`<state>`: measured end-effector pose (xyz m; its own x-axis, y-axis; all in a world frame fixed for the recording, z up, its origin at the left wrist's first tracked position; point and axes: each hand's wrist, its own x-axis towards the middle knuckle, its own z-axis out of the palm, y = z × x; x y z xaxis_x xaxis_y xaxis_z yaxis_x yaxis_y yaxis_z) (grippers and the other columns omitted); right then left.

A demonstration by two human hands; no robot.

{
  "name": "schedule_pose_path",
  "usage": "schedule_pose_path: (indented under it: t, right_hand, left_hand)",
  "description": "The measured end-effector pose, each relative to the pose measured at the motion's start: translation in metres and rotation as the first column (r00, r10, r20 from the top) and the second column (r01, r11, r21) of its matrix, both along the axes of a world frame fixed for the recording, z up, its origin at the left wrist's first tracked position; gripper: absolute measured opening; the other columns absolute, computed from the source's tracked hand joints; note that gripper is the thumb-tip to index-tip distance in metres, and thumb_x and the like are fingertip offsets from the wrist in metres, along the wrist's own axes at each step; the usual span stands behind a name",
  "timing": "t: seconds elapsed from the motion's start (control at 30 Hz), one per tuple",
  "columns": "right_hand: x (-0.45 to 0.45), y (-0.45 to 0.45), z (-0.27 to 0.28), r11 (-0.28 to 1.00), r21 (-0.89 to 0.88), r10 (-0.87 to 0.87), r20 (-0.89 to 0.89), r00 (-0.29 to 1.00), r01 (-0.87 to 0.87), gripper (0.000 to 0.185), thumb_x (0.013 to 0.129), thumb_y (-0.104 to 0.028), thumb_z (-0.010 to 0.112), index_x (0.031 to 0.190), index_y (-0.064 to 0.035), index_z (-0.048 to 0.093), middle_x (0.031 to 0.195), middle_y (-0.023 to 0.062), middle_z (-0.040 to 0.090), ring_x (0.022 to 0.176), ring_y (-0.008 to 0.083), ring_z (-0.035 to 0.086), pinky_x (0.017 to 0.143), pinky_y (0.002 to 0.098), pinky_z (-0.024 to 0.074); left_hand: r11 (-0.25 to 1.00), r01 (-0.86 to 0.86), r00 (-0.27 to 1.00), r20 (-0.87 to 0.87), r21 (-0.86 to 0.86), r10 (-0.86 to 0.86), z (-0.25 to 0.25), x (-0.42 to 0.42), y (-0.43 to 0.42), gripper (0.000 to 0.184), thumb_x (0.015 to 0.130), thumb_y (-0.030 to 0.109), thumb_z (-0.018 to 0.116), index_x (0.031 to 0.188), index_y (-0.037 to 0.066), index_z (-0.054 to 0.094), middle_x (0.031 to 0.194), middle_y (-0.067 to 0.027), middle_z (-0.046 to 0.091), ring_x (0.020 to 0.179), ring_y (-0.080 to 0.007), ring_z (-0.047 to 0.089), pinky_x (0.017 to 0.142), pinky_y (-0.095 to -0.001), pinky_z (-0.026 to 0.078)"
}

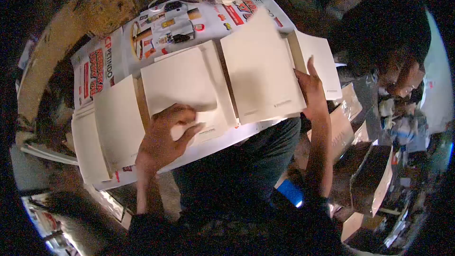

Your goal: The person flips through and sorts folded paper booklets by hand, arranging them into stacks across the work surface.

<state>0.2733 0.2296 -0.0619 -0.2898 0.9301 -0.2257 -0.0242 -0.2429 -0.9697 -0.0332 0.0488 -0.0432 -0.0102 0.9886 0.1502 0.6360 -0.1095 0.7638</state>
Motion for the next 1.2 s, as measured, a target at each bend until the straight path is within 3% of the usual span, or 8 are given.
schedule_pose_path:
  t: [0.13, 0.33, 0.63, 0.77, 0.87, 1.03, 1.07, 1.2]
  right_hand:
    - [0.001, 0.005, 0.008, 0.977, -0.206, -0.079, -0.154, 0.985, 0.046, 0.07, 0.096, -0.056, 0.044, 0.122, 0.0086, 0.056, 0.113, 0.0135, 0.065, 0.099, 0.0194, 0.062, 0.091, 0.0322, 0.0468]
    - [-0.01, -0.007, 0.017, 0.973, 0.226, -0.041, 0.324, 0.945, -0.036, 0.05, 0.081, -0.009, 0.072, 0.127, 0.0008, 0.056, 0.108, 0.0102, 0.067, 0.098, 0.018, 0.063, 0.09, 0.0301, 0.0469]
    - [-0.089, -0.076, 0.044, 0.972, 0.226, -0.126, 0.276, 0.953, 0.063, 0.06, 0.084, -0.011, 0.071, 0.137, -0.0018, 0.046, 0.113, 0.0108, 0.064, 0.097, 0.018, 0.063, 0.089, 0.032, 0.0481]
    - [-0.141, -0.083, 0.025, 0.79, 0.467, 0.185, 0.438, 0.88, -0.398, 0.048, 0.089, -0.008, 0.064, 0.133, 0.0015, 0.047, 0.113, 0.014, 0.061, 0.103, 0.0204, 0.057, 0.093, 0.0314, 0.0446]
    - [-0.149, -0.086, 0.001, 0.865, 0.362, 0.245, 0.302, 0.921, -0.348, 0.043, 0.092, -0.012, 0.061, 0.131, 0.0018, 0.048, 0.113, 0.0141, 0.061, 0.103, 0.0217, 0.057, 0.094, 0.0322, 0.0437]
    - [-0.141, -0.078, -0.013, 0.98, -0.2, -0.005, -0.109, 0.994, -0.017, 0.046, 0.098, -0.031, 0.052, 0.131, 0.0002, 0.05, 0.113, 0.0103, 0.061, 0.106, 0.0181, 0.057, 0.09, 0.0295, 0.0464]
    - [-0.139, -0.077, -0.019, 0.99, 0.092, 0.1, 0.081, 0.992, -0.108, 0.048, 0.099, -0.037, 0.049, 0.131, -0.0014, 0.051, 0.112, 0.0093, 0.061, 0.102, 0.0152, 0.058, 0.086, 0.0274, 0.0474]
    - [-0.139, -0.071, -0.015, 0.978, -0.15, 0.14, -0.05, 0.989, -0.147, 0.042, 0.095, -0.028, 0.056, 0.127, -0.0007, 0.055, 0.108, 0.007, 0.064, 0.096, 0.0135, 0.06, 0.084, 0.0272, 0.0488]
  left_hand:
    - [0.968, -0.25, 0.901, 0.361, -0.024, 0.242, 0.016, -0.02, -0.037, 0.012, 0.085, 0.005, 0.068, 0.092, -0.003, 0.064, 0.083, -0.0111, 0.066, 0.077, -0.0199, 0.065, 0.075, -0.0313, 0.051]
    - [0.832, -0.523, 0.683, 0.492, -0.187, 0.54, 0.031, -0.062, -0.093, 0.02, 0.076, -0.002, 0.069, 0.096, -0.004, 0.066, 0.087, -0.0094, 0.067, 0.085, -0.017, 0.064, 0.084, -0.0333, 0.048]
    - [0.912, -0.401, 0.864, 0.296, -0.085, 0.407, 0.019, -0.101, -0.113, 0.033, 0.069, 0.002, 0.078, 0.099, -0.002, 0.065, 0.099, -0.0118, 0.066, 0.098, -0.0216, 0.062, 0.085, -0.0359, 0.047]
    - [0.987, -0.127, 0.939, 0.309, -0.095, 0.15, 0.037, -0.097, -0.099, 0.059, 0.058, 0.027, 0.091, 0.103, 0.001, 0.062, 0.125, -0.014, 0.054, 0.108, -0.0275, 0.057, 0.097, -0.0419, 0.045]
    - [0.958, -0.252, 0.876, -0.453, -0.138, 0.165, 0.035, -0.091, -0.099, 0.076, 0.061, 0.042, 0.086, 0.12, 0.006, 0.054, 0.128, -0.0103, 0.045, 0.123, -0.0286, 0.044, 0.104, -0.0471, 0.041]
    - [0.959, -0.215, 0.941, -0.303, -0.184, 0.153, 0.013, -0.109, -0.1, 0.055, 0.07, 0.031, 0.081, 0.112, 0.003, 0.059, 0.122, -0.0109, 0.052, 0.119, -0.0298, 0.049, 0.103, -0.0401, 0.043]
    - [0.972, -0.192, 0.957, -0.246, -0.138, 0.154, 0.01, -0.114, -0.102, 0.049, 0.071, 0.027, 0.081, 0.108, 0.002, 0.061, 0.115, -0.0113, 0.057, 0.113, -0.0311, 0.053, 0.1, -0.0388, 0.046]
    - [0.968, -0.25, 0.967, -0.056, -0.008, 0.249, -0.004, -0.119, -0.12, 0.028, 0.08, 0.013, 0.075, 0.099, -0.003, 0.063, 0.09, -0.0117, 0.066, 0.092, -0.028, 0.065, 0.083, -0.0369, 0.055]
